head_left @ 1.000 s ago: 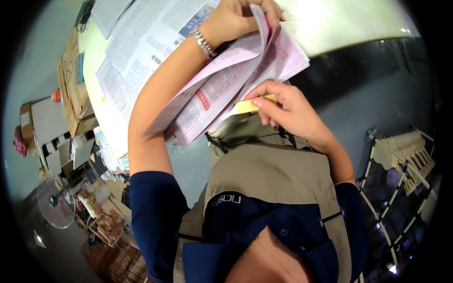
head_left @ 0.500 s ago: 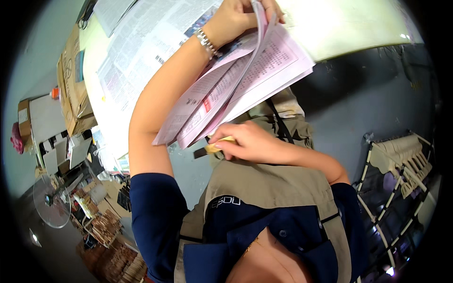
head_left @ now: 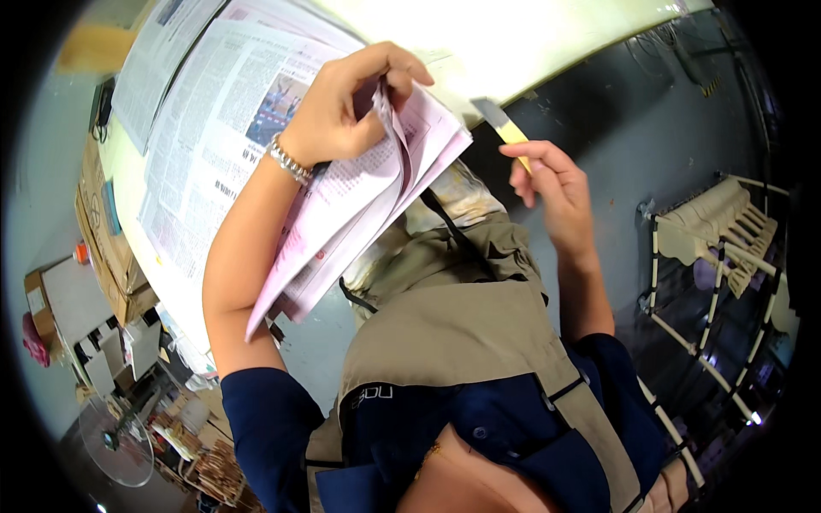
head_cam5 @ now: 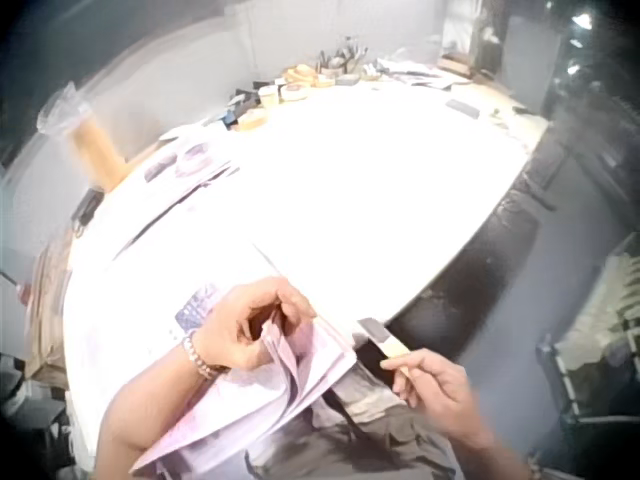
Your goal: The person uses a yellow utility knife to cut the edges of a stack of pink papers on a white table. They repeatedly align the stack and slice along the side to trim the paper.
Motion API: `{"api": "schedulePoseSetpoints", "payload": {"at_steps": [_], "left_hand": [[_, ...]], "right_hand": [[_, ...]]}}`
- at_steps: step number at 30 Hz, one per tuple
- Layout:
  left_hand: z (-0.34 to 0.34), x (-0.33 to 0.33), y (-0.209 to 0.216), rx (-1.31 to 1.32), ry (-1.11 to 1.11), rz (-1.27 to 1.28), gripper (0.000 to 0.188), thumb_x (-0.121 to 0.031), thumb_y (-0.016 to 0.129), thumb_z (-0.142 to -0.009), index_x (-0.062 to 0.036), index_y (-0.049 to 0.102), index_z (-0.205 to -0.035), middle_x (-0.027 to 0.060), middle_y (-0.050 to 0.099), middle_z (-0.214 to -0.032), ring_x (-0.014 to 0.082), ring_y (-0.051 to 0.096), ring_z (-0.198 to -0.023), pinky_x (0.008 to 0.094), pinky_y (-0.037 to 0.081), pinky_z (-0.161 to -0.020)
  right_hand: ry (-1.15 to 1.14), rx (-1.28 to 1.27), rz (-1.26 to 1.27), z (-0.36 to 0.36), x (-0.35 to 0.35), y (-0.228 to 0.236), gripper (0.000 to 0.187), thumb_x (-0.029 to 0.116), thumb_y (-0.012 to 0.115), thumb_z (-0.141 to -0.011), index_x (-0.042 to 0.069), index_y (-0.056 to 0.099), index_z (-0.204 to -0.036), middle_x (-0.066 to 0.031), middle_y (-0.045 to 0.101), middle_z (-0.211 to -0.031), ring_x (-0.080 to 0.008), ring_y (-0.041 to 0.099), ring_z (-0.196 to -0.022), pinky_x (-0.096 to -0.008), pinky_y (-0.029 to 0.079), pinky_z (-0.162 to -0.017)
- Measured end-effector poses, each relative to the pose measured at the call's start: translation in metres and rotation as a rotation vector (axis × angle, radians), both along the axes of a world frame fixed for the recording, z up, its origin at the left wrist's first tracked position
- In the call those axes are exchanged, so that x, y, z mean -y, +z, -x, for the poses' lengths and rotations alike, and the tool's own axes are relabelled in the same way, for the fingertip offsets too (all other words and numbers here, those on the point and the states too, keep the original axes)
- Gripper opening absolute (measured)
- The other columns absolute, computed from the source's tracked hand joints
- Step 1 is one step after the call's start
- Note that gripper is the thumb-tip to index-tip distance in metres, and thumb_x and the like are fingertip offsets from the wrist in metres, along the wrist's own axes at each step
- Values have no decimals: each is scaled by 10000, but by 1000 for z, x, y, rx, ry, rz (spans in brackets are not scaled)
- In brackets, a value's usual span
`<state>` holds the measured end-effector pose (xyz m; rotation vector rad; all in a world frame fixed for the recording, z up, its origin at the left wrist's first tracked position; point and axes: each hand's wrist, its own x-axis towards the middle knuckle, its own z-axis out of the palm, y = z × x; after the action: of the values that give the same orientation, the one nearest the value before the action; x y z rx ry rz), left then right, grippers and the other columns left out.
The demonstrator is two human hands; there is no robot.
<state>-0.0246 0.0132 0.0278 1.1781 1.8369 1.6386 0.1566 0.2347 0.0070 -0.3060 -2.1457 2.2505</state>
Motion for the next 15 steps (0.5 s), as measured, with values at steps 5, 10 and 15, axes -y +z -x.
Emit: {"api": "schedulePoseSetpoints", "payload": {"at_steps": [5, 10, 15], "left_hand": [[4, -4, 6, -449, -75, 100, 478, -40, 449, -494, -43, 685, -910, 69, 533, -725, 217, 514, -670, 305, 438, -652], [0, -10, 5, -636, -62, 76, 559, -44, 461, -447, -70, 712, -946, 62, 507, -727, 246, 489, -679, 330, 413, -656], [-4, -8, 2, -615, -6, 59, 581, -41, 503, -432, -96, 735, -961, 56, 497, -776, 238, 488, -688, 320, 413, -649]], "right_hand": [[-52, -150, -290, 15, 31, 1, 252, 4, 465, -899, 33, 671, -1040, -55, 501, -820, -153, 501, -714, -277, 415, -645], [-97, -262, -396, 24, 47, -1, 158, 101, 582, -900, 30, 664, -1016, -87, 547, -809, -205, 535, -696, -309, 443, -626], [-127, -326, -390, 25, 53, -1, 160, 123, 618, -893, 32, 669, -1014, -84, 561, -808, -201, 538, -683, -302, 451, -609]]}}
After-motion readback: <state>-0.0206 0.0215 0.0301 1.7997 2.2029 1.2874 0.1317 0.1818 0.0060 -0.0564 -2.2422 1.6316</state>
